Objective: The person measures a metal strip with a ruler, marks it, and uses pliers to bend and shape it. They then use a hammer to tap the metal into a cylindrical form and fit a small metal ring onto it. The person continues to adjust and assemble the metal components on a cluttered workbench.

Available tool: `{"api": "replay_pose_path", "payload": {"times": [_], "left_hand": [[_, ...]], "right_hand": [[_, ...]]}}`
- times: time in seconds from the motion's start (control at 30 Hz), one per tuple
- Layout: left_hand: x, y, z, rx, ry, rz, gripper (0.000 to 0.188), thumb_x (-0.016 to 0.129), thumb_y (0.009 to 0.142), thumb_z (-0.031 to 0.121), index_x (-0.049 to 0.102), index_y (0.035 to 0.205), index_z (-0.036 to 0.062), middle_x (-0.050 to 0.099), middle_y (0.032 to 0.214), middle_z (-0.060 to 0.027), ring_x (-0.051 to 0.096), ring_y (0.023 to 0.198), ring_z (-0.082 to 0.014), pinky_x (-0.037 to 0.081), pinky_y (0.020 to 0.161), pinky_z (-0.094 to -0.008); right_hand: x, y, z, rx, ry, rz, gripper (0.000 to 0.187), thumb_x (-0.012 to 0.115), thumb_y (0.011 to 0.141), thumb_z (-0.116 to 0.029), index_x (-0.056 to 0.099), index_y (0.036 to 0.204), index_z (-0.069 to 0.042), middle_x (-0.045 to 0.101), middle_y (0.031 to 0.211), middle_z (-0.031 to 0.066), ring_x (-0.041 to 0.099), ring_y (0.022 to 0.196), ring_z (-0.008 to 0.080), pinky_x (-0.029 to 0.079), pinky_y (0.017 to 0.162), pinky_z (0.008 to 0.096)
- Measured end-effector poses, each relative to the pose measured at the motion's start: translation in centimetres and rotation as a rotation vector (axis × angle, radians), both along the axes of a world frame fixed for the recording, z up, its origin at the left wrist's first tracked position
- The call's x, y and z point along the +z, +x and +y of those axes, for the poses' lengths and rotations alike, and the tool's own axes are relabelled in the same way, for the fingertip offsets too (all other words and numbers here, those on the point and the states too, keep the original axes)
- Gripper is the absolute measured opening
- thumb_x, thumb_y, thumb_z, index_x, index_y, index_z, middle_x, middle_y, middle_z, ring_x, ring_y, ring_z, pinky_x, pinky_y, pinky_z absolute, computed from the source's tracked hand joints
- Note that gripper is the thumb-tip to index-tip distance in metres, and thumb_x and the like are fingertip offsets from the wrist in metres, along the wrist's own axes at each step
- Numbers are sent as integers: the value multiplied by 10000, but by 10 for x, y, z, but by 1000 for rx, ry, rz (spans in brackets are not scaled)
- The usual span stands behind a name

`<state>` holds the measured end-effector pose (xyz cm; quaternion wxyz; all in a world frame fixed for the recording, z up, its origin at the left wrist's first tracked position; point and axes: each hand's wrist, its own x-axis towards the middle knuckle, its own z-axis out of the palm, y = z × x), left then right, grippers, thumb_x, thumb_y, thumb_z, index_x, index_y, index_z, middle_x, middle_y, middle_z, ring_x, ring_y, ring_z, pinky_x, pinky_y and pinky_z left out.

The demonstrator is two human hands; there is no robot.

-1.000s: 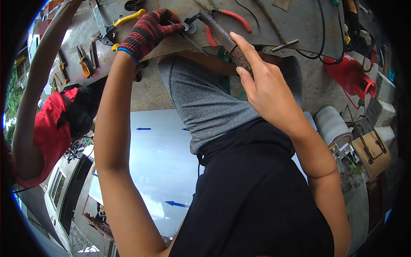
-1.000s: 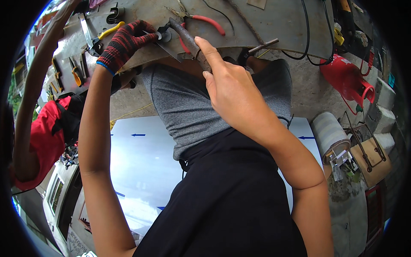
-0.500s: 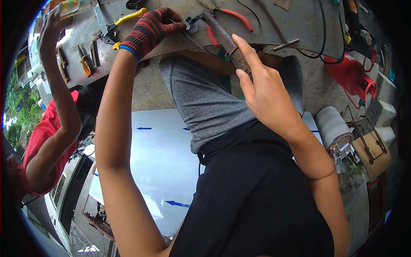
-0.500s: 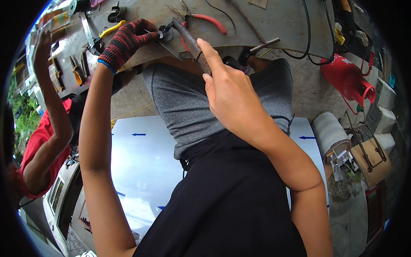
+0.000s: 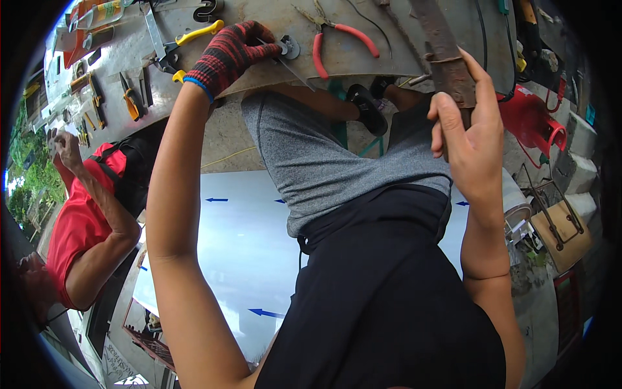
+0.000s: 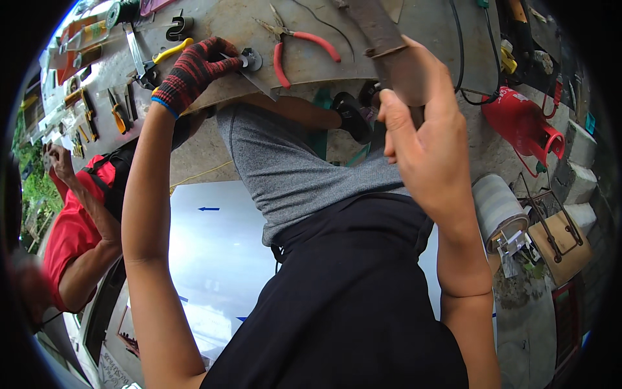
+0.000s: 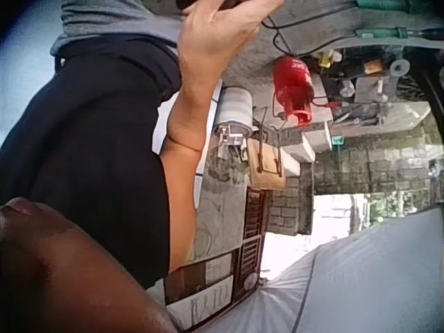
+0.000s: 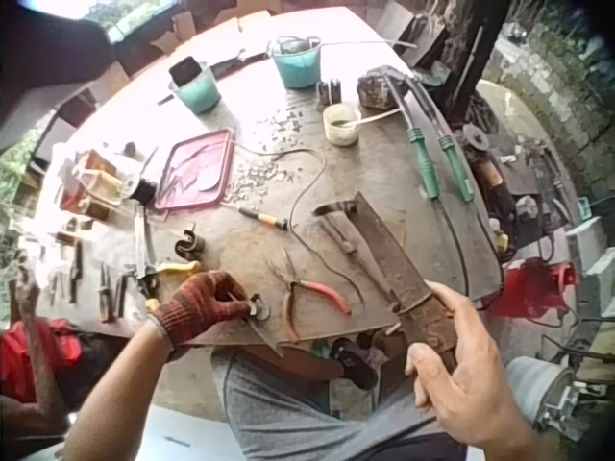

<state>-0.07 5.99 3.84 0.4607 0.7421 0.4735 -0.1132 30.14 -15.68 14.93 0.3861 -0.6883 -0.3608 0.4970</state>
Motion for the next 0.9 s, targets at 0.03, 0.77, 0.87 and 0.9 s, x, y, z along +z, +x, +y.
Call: {"api": "replay_pose_path", "payload": {"times": [0.03,0.77,0.87,0.9], "left_hand": [[1,0,0,5,-7,8,313,799,902,269,723,1110,47,763,1012,-90,700,983,-188,520,925,-327],[-3,-5,-13,279,-139,-99,275,807,816,75,654,1039,30,685,873,-46,667,818,-142,535,764,-298],[9,3,-15,359,-214,-105,276,802,812,43,650,1042,23,697,880,-68,682,829,-162,547,782,-315],[9,4,-16,356,-208,-90,281,803,810,40,648,1044,23,697,883,-67,682,830,-162,548,784,-315]], "right_hand": [[-3,7,-1,-33,17,5,491,552,1068,-123,388,1516,-9,606,867,56,531,563,51,438,491,199],[-73,313,37,-590,108,-935,297,586,1043,-254,539,1168,10,743,930,157,737,702,298,561,703,413],[-130,412,37,-577,63,-1186,355,602,1024,-307,546,1259,-46,730,1023,217,704,915,447,530,806,515],[-139,434,40,-554,78,-1177,370,605,1019,-322,549,1285,-71,725,1044,228,683,972,480,517,833,540]]}}
